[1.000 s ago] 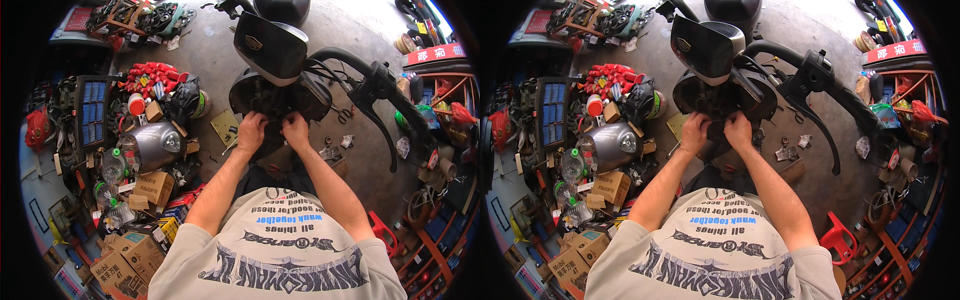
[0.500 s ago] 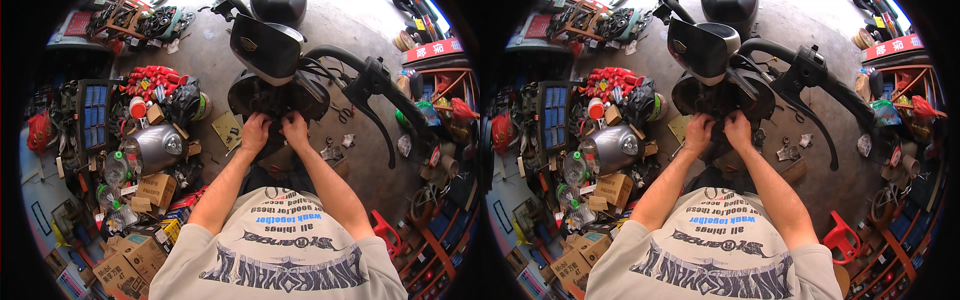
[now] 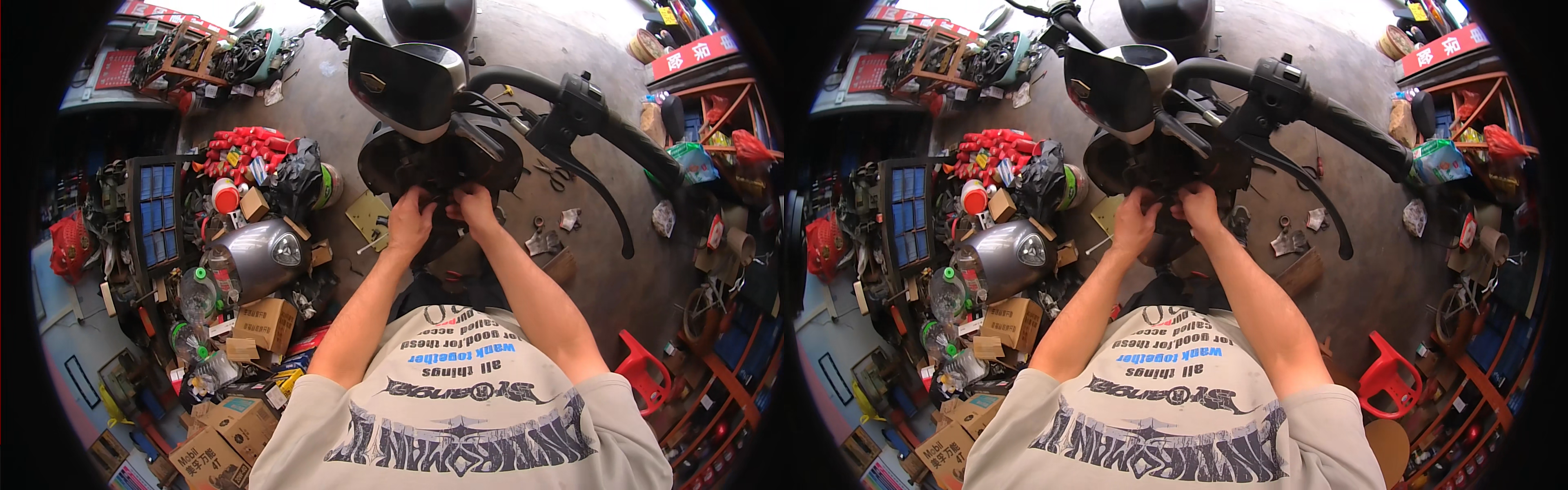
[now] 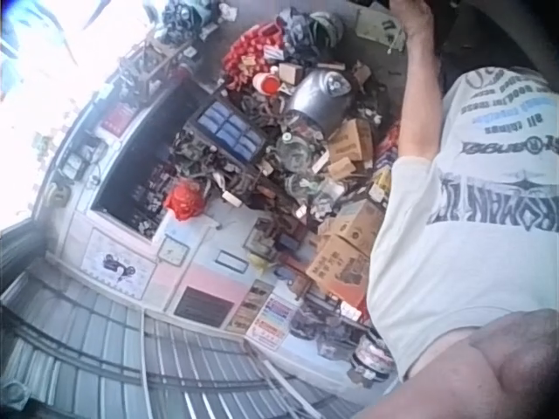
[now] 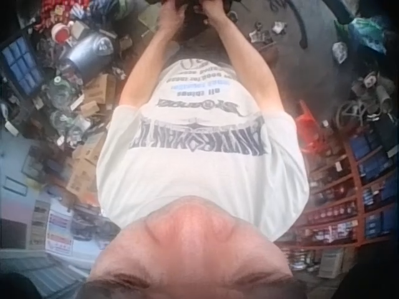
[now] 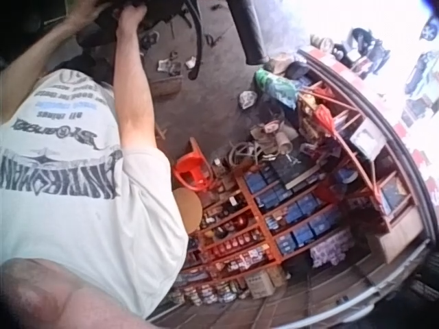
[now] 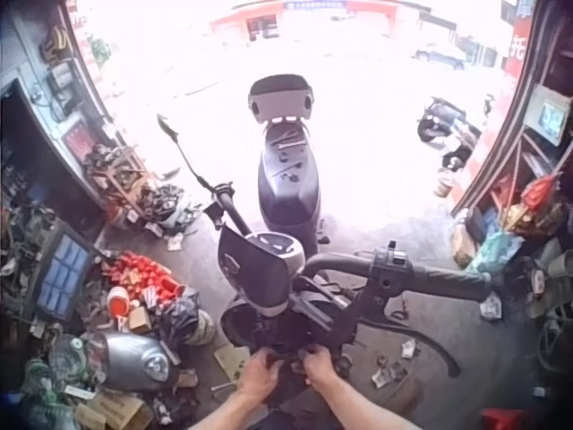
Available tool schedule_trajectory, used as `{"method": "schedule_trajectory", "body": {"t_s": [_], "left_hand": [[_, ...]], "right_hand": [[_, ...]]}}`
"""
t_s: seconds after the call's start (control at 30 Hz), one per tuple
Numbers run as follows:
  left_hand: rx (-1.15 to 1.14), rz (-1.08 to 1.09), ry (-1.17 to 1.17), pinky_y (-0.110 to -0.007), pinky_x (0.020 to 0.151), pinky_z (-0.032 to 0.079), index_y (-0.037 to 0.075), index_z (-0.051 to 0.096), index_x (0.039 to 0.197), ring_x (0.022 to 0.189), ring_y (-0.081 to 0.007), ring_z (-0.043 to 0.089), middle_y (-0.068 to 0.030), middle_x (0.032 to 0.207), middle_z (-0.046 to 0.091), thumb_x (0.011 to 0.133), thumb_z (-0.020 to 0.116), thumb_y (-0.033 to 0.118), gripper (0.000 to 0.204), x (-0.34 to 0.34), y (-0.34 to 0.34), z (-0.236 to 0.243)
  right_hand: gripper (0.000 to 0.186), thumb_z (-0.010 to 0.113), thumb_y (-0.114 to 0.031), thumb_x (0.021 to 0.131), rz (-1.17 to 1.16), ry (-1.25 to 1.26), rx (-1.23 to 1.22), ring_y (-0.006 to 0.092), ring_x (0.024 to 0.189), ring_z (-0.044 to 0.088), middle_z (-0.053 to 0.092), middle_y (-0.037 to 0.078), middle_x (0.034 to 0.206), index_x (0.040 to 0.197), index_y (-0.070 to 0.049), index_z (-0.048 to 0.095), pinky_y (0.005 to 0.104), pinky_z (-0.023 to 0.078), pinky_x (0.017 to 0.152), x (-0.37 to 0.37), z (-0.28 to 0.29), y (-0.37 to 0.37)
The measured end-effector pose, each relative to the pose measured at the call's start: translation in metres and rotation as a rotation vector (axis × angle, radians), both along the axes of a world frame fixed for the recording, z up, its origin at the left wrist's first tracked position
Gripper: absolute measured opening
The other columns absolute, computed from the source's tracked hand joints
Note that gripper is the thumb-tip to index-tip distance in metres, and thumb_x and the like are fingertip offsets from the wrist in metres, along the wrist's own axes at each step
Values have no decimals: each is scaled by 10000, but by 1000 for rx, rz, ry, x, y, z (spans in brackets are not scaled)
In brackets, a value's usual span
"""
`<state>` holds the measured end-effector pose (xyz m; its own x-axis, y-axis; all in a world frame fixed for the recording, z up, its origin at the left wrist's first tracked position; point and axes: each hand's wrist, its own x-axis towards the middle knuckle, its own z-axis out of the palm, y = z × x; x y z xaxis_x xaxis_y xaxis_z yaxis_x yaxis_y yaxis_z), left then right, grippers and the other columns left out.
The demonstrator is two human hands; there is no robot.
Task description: The recorder is repairing the wiring and front panel of a scooter, securing wires with cable ties and trimming them with scissors.
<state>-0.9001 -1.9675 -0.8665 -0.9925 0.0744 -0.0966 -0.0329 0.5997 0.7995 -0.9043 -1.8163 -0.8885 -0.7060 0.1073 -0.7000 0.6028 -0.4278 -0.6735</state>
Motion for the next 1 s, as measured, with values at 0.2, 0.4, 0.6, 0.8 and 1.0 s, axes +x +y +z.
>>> {"method": "schedule_trajectory", "body": {"t_s": [0.2, 0.4, 0.6, 0.8, 1.0], "left_hand": [[-136, -49, -8, -370, 678, 512, 7, 634, 944, 745, -302, 671, -163, 838, 674, 823, 664, 88, 149, 12, -23, 8], [-145, -34, -5, -335, 650, 503, 6, 659, 929, 682, -235, 658, -140, 780, 678, 838, 656, 101, 131, 17, -21, 5], [-124, -2, -102, -321, 655, 507, -3, 655, 955, 693, -201, 663, -126, 761, 675, 851, 642, 101, 149, 21, -6, 13], [-4, 56, -170, -317, 684, 509, -6, 647, 997, 722, -208, 664, -121, 798, 680, 857, 627, 90, 172, 18, -8, 14], [21, 154, 24, -328, 773, 498, 2, 635, 1016, 839, -234, 662, -131, 878, 675, 873, 604, 77, 164, 6, -20, 6]], "right_hand": [[181, 547, -84, 872, 58, 36, 229, 196, 573, 648, 637, 117, 761, 972, 60, 593, 301, 548, 499, -8, 2, 12], [150, 573, -70, 846, -146, 83, -92, 175, 580, 648, 632, 100, 785, 949, 32, 611, 291, 542, 506, -4, 1, -8], [146, 550, -85, 887, 100, 157, 259, 186, 570, 645, 627, 98, 762, 949, 36, 603, 290, 559, 536, -12, -1, -6], [170, 511, -78, 910, -26, 165, 248, 220, 543, 680, 660, 134, 686, 906, 64, 604, 315, 531, 456, -32, 13, -3], [173, 534, -65, 887, 27, 201, 477, 242, 545, 681, 660, 146, 680, 931, 73, 627, 334, 527, 467, -48, 2, 2]]}}
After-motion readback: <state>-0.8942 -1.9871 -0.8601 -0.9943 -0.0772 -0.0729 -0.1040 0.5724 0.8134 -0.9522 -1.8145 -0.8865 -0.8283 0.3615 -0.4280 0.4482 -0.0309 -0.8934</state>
